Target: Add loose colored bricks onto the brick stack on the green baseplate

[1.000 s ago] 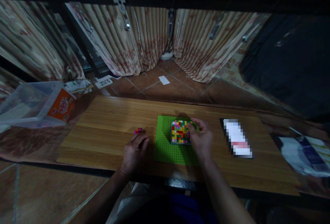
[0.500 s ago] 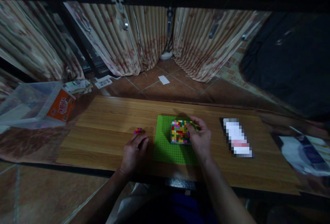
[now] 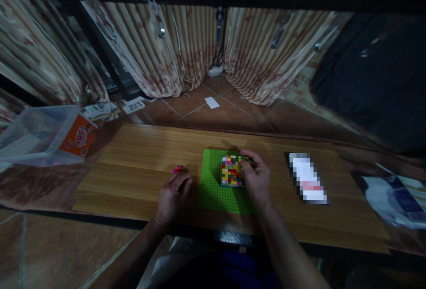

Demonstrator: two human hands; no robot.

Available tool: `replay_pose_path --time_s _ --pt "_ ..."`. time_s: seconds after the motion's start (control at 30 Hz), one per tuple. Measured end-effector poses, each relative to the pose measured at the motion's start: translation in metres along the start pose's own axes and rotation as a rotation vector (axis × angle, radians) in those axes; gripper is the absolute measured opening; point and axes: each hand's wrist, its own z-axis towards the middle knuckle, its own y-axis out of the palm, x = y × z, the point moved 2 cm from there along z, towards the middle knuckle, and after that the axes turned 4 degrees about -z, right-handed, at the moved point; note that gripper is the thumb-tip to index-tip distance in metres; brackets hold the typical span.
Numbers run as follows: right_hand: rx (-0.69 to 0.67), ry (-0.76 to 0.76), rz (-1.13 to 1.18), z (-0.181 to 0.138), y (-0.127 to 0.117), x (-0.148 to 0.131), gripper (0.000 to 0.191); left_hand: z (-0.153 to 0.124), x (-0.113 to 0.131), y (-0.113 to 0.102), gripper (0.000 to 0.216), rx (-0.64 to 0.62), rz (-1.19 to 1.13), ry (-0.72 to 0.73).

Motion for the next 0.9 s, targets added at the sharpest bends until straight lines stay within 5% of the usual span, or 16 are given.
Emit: replay_pose_path --time_s 0.9 --pt "-0.052 -0.002 0.028 0.007 0.004 0.011 0.03 -0.003 -0.008 0.003 0.017 0.022 0.031 -0.008"
